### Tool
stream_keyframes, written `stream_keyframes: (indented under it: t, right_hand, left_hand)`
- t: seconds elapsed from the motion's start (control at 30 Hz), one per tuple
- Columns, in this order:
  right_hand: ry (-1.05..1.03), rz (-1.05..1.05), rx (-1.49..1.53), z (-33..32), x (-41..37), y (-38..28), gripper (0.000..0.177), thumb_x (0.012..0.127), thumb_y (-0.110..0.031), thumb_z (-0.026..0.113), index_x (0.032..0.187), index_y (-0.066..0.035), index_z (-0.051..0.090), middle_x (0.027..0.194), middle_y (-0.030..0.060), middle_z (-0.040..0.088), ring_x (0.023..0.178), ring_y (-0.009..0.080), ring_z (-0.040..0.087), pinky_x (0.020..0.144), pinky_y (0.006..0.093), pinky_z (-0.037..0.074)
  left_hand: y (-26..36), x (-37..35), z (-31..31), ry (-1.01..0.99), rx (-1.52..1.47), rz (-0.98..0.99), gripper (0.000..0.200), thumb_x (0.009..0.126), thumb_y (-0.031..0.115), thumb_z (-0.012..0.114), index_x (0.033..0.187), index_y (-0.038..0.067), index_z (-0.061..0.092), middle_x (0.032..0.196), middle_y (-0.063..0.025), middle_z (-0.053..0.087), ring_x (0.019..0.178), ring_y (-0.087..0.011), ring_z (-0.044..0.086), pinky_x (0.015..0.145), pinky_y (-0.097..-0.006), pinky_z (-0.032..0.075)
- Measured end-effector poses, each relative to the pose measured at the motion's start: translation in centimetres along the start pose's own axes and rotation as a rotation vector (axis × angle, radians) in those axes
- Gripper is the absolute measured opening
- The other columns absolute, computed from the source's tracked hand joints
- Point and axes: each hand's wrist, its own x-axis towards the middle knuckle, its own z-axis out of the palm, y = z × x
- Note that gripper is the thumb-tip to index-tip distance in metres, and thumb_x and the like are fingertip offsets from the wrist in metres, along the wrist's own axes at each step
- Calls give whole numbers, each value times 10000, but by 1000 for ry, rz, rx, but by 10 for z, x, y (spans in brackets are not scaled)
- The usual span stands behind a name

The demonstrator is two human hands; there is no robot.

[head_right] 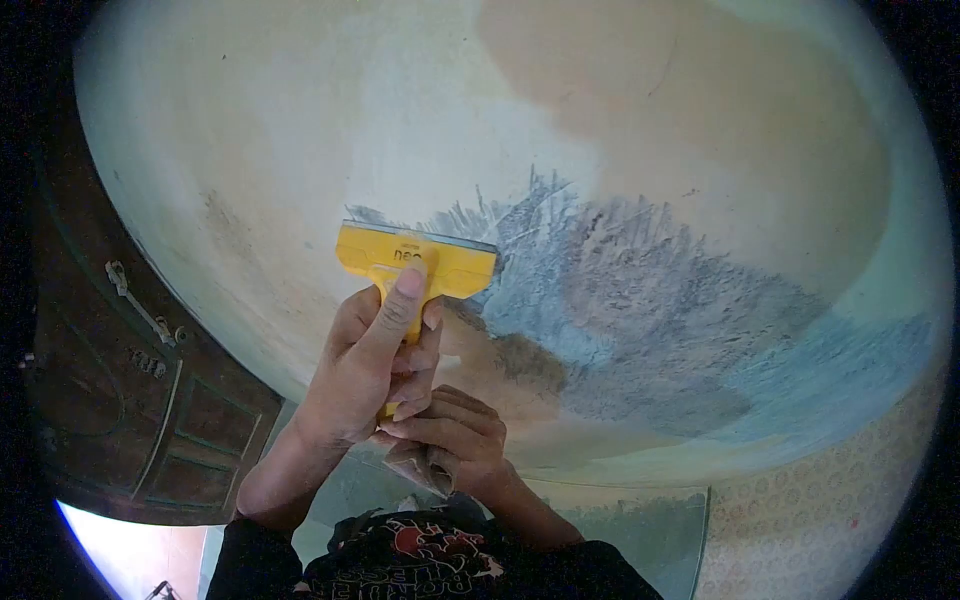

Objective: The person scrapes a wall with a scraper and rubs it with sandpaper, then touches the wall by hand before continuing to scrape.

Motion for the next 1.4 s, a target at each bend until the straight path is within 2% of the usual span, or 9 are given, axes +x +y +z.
stream_keyframes:
  t: [0.23, 0.57, 0.63, 0.73, 0.97, 1.03, 1.13, 1.33, 1.4]
  right_hand:
    - [26, 74, 39, 5, 8, -6, 302, 718, -110, 834, 972, -46, 684, 938, 149, 726, 865, 286, 722, 768, 366, 581]
    - [77, 51, 39, 2, 1, -5, 316, 693, -89, 844, 959, -49, 679, 922, 144, 729, 870, 285, 725, 803, 373, 581]
    - [-9, 21, 23, -1, 3, -4, 313, 688, -91, 844, 954, -50, 684, 940, 144, 728, 892, 292, 723, 817, 385, 578]
    - [9, 122, 23, 0, -4, -6, 303, 690, -96, 847, 941, -44, 685, 933, 138, 723, 898, 295, 720, 826, 399, 576]
    - [0, 65, -1, 3, -2, -6, 275, 696, -69, 804, 944, -40, 687, 906, 126, 713, 866, 300, 714, 796, 386, 577]
    - [82, 128, 59, 5, -4, -11, 267, 701, -69, 779, 951, -44, 689, 917, 131, 715, 868, 302, 712, 792, 379, 575]
    - [-25, 56, 15, -2, 4, -7, 269, 707, -72, 783, 957, -45, 689, 918, 137, 716, 871, 297, 714, 788, 376, 576]
    - [62, 110, 9, 5, -10, -5, 283, 708, -63, 795, 969, -38, 690, 931, 147, 715, 854, 295, 713, 765, 365, 575]
    - [41, 81, 10, 3, 0, -5, 278, 707, -60, 797, 962, -37, 688, 926, 148, 715, 845, 296, 715, 766, 363, 575]
  left_hand:
    - [12, 2, 1, -38, 18, -4, 435, 1023, 478, 465, 879, 68, 489, 574, 53, 354, 377, -26, 310, 340, -189, 288]
    - [8, 0, 3, -27, 10, -10, 442, 1025, 479, 460, 875, 63, 485, 575, 59, 340, 376, -21, 312, 334, -183, 279]
    - [9, 1, 4, -33, 12, -36, 441, 1025, 477, 462, 872, 64, 486, 575, 59, 340, 376, -19, 310, 334, -182, 278]
    - [10, 0, 4, -7, 2, -14, 444, 1022, 479, 468, 868, 63, 489, 578, 60, 347, 377, -19, 312, 336, -182, 277]
    - [3, 0, 4, -28, 33, 30, 432, 1022, 474, 473, 866, 71, 491, 581, 55, 367, 375, -20, 296, 334, -187, 274]
    - [6, 0, 5, -21, 36, 33, 429, 1021, 474, 474, 867, 74, 492, 581, 56, 367, 375, -19, 294, 334, -187, 276]
    - [9, -1, 5, -25, 13, -49, 430, 1021, 476, 473, 869, 74, 490, 580, 59, 363, 378, -20, 299, 336, -187, 280]
    - [3, 1, 3, -46, 27, 38, 435, 1016, 490, 474, 881, 77, 489, 572, 56, 349, 378, -24, 300, 336, -192, 281]
    - [6, 0, 1, -54, 38, -16, 440, 1014, 496, 474, 882, 77, 488, 571, 57, 349, 382, -23, 305, 336, -192, 282]
